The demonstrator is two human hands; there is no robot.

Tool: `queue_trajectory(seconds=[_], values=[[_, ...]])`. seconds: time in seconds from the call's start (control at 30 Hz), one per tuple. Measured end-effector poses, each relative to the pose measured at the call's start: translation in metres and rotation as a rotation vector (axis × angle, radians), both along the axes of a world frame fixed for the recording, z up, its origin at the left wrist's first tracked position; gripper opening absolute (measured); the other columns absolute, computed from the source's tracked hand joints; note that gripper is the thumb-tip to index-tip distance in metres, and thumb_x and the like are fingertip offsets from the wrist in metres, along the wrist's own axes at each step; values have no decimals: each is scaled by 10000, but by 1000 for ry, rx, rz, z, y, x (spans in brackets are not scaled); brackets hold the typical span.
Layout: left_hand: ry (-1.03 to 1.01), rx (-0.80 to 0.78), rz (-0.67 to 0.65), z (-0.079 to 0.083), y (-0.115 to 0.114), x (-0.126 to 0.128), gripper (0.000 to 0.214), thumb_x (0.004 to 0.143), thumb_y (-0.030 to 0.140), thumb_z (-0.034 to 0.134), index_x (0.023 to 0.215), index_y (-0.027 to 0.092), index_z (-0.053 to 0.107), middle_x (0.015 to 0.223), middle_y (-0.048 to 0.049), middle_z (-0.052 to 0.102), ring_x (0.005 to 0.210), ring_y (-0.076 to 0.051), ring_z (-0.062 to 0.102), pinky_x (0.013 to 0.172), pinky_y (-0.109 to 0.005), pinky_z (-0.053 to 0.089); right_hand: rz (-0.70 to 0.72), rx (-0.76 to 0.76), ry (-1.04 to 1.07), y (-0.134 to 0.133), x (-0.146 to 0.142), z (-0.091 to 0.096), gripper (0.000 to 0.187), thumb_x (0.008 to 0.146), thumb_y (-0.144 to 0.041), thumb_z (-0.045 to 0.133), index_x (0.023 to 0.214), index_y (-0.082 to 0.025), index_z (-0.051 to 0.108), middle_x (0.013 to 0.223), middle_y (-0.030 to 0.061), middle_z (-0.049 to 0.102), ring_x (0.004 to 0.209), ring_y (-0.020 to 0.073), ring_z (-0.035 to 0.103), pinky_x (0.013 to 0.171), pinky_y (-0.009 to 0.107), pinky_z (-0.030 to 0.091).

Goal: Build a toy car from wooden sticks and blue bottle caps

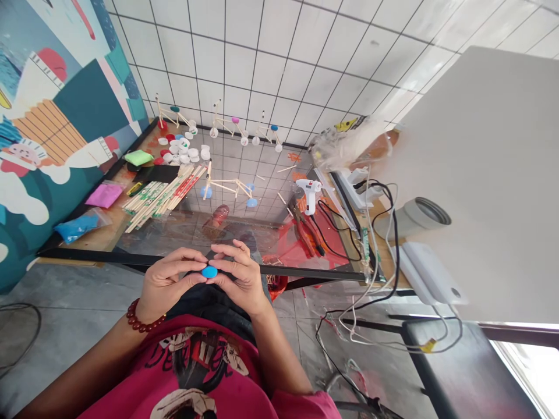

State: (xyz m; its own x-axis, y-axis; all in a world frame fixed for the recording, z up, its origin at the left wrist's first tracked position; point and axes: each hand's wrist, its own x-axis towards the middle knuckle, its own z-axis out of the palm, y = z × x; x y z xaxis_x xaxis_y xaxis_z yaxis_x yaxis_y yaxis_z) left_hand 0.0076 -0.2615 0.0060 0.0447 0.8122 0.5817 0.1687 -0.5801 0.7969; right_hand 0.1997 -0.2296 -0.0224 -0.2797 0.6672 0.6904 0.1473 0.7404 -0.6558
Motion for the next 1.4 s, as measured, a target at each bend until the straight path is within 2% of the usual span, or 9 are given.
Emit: queue_trajectory(seconds=[0.1, 0.27, 0.57, 0.73, 0.8, 0.97, 1.13, 1.23, 1.4], values=[[8, -17, 3, -2, 1, -3, 252, 827, 205, 817, 1068, 279, 815, 976, -51, 788, 873, -169, 749, 742, -244, 611, -25, -10, -34, 1, 1, -1, 215, 884, -379, 788, 1090, -316, 777, 1259, 58, 759, 890, 163, 768, 1184, 481, 433], [0, -30, -34, -4, 2, -3, 147, 858, 194, 784, 969, 275, 835, 895, -36, 789, 802, -146, 745, 713, -220, 605, -16, 18, -45, 1, -1, 0, 236, 887, -431, 774, 1095, -319, 775, 1227, 51, 772, 898, 168, 773, 1183, 479, 439], [-31, -15, 4, -3, 2, -2, 149, 857, 208, 787, 974, 287, 838, 934, -41, 804, 847, -157, 759, 758, -238, 627, -8, 27, -21, 2, -2, 1, 247, 885, -399, 784, 1124, -337, 775, 1246, 42, 764, 889, 162, 767, 1187, 479, 434], [-50, -26, -44, -8, 3, -2, 152, 857, 178, 778, 934, 293, 842, 876, -31, 796, 781, -149, 749, 721, -238, 625, 3, 14, -8, 1, -3, 0, 229, 885, -392, 786, 1109, -347, 781, 1222, 32, 774, 886, 162, 770, 1183, 477, 440], [-59, -39, -44, -11, 2, -2, 178, 850, 160, 781, 945, 297, 841, 901, -34, 796, 817, -151, 751, 747, -241, 625, 6, 15, 1, 1, -3, 0, 240, 884, -383, 787, 1121, -345, 777, 1231, 35, 772, 899, 161, 770, 1182, 469, 440], [-171, -222, -56, -17, -1, -4, 332, 783, 235, 853, 1112, 257, 811, 1048, -89, 773, 855, -179, 746, 783, -287, 645, -54, -1, -10, 2, -2, -3, 213, 866, -377, 808, 1073, -330, 788, 1218, 41, 779, 875, 168, 771, 1179, 484, 443], [-300, -449, -155, -13, -3, 4, 244, 794, 296, 841, 1018, 202, 821, 936, -76, 775, 756, -163, 742, 698, -269, 649, -132, 29, -18, 3, -1, -4, 181, 893, -354, 781, 1068, -308, 775, 1226, 56, 775, 853, 165, 768, 1153, 485, 468], [-333, -476, -162, -10, -2, 10, 269, 770, 329, 861, 998, 193, 820, 934, -77, 773, 771, -164, 736, 709, -274, 647, -128, 57, -21, 2, -2, -4, 165, 914, -307, 755, 1078, -318, 770, 1236, 51, 770, 847, 156, 765, 1154, 479, 465], [-239, -454, -80, -9, -1, 12, 183, 802, 332, 828, 903, 179, 819, 928, -89, 775, 835, -179, 737, 733, -268, 636, -131, 70, -61, 2, -4, -4, 211, 911, -254, 741, 1108, -326, 761, 1233, 47, 771, 854, 161, 767, 1163, 490, 447]])
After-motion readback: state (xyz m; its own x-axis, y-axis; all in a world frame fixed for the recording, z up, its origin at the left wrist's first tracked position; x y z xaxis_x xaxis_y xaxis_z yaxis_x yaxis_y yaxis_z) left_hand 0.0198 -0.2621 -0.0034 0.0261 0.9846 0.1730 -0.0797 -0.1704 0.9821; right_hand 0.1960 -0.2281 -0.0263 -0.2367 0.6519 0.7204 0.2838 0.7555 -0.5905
